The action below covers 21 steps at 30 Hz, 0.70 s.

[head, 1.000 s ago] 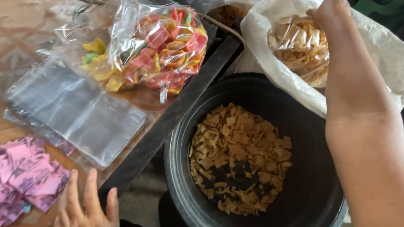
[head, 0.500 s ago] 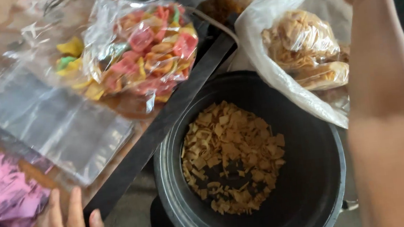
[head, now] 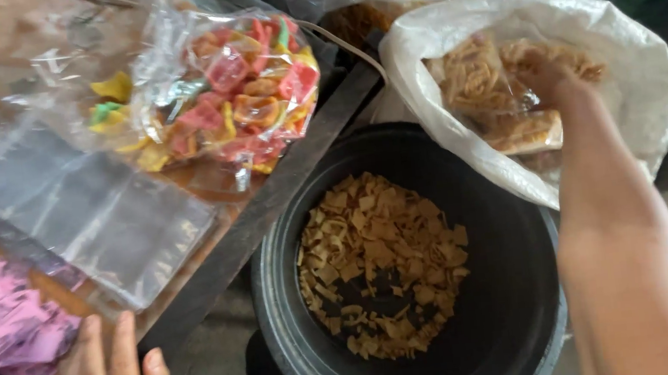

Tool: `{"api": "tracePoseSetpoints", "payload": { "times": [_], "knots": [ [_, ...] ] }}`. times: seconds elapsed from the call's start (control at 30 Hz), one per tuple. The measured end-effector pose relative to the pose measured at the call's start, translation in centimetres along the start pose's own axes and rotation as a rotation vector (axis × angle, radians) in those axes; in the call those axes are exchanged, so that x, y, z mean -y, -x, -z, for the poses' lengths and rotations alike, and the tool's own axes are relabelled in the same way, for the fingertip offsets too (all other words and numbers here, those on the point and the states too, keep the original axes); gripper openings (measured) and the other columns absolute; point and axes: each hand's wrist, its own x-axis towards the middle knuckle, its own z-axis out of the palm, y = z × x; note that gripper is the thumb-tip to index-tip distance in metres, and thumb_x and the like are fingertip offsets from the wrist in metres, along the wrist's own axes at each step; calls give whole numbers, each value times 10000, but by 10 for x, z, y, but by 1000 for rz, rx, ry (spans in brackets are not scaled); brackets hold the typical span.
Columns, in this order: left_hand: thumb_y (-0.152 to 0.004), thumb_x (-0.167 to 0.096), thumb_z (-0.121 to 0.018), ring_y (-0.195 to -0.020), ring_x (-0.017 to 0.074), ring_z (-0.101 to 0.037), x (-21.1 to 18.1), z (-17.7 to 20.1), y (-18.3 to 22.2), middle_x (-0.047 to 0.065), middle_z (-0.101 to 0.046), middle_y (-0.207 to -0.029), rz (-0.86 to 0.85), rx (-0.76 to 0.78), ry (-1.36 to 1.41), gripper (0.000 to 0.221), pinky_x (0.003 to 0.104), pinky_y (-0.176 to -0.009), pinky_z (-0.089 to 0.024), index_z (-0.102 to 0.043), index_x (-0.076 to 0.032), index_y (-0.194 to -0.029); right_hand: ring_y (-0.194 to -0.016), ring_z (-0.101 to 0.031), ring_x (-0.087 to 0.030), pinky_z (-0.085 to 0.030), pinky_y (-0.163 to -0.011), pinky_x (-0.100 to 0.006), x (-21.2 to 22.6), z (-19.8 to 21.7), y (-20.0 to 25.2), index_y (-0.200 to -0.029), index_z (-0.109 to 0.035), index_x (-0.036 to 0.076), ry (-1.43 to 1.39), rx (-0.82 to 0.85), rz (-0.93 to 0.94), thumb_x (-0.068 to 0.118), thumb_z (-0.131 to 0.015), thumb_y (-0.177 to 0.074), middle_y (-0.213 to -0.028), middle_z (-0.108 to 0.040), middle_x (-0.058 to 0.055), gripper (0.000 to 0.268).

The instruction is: A person is manually filling small plastic bags with snacks from a large container and then sealing them using a heat sealer.

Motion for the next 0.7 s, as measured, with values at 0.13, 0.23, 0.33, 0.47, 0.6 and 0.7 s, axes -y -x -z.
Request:
{"api": "tracePoseSetpoints", "payload": {
  "times": [0.13, 0.23, 0.33, 0.47, 0.6, 0.7],
  "knots": [
    [-1000, -418, -327, -1088, 148, -717, -7, 19, -10, 12, -705, -1336, 75, 115, -173, 493, 247, -838, -551, -698, -259, -1282, -1040, -478, -274, -422, -632, -430, 94, 25, 93, -1437, -375, 329, -481, 25, 20, 515, -355, -945, -1350, -431, -64, 527],
    [-993, -454, -387, -1151, 80, -661, -8, 28, -11, -44, -632, -1394, 110, 215, -236, 439, 219, -816, -518, -616, -313, -1340, -1182, -484, -250, -473, -623, -492, 106, 39, 153, -1434, -397, 250, -555, -73, 16, 391, -413, -983, -1269, -545, -115, 472],
    [-971, -438, -392, -1162, 129, -637, -5, 30, -14, -4, -604, -1394, 121, 234, -161, 446, 253, -878, -509, -577, -276, -1344, -1206, -450, -368, -301, -1025, -478, 69, 13, 169, -1319, -524, 29, -313, -266, 520, 294, -516, -963, -1327, -468, -216, 444],
    [-967, -416, -409, -1168, 184, -606, -1, 35, -16, 58, -570, -1386, 110, 232, -47, 442, 292, -900, -496, -546, -227, -1342, -1289, -365, -315, -221, -1028, -580, 30, -42, 168, -1324, -544, 321, 19, -49, 118, 462, -424, -890, -1456, -375, -81, 472],
    [-967, -430, -414, -1138, 192, -595, 3, 44, -12, 81, -553, -1371, 119, 225, 2, 454, 307, -855, -490, -511, -214, -1355, -1080, -601, -366, -448, -919, -444, -56, -112, 78, -1199, -690, 111, -65, -221, 320, 207, -520, -852, -1176, -657, -202, 398],
    [-981, -441, -411, -1121, 192, -601, 6, 45, -6, 83, -553, -1364, 121, 202, 5, 469, 298, -838, -486, -469, -229, -1396, -1082, -563, -292, -471, -863, -391, -26, -95, 146, -1238, -659, -18, -494, -635, 665, -2, -582, -989, -1198, -617, -181, 261]
  ]
}}
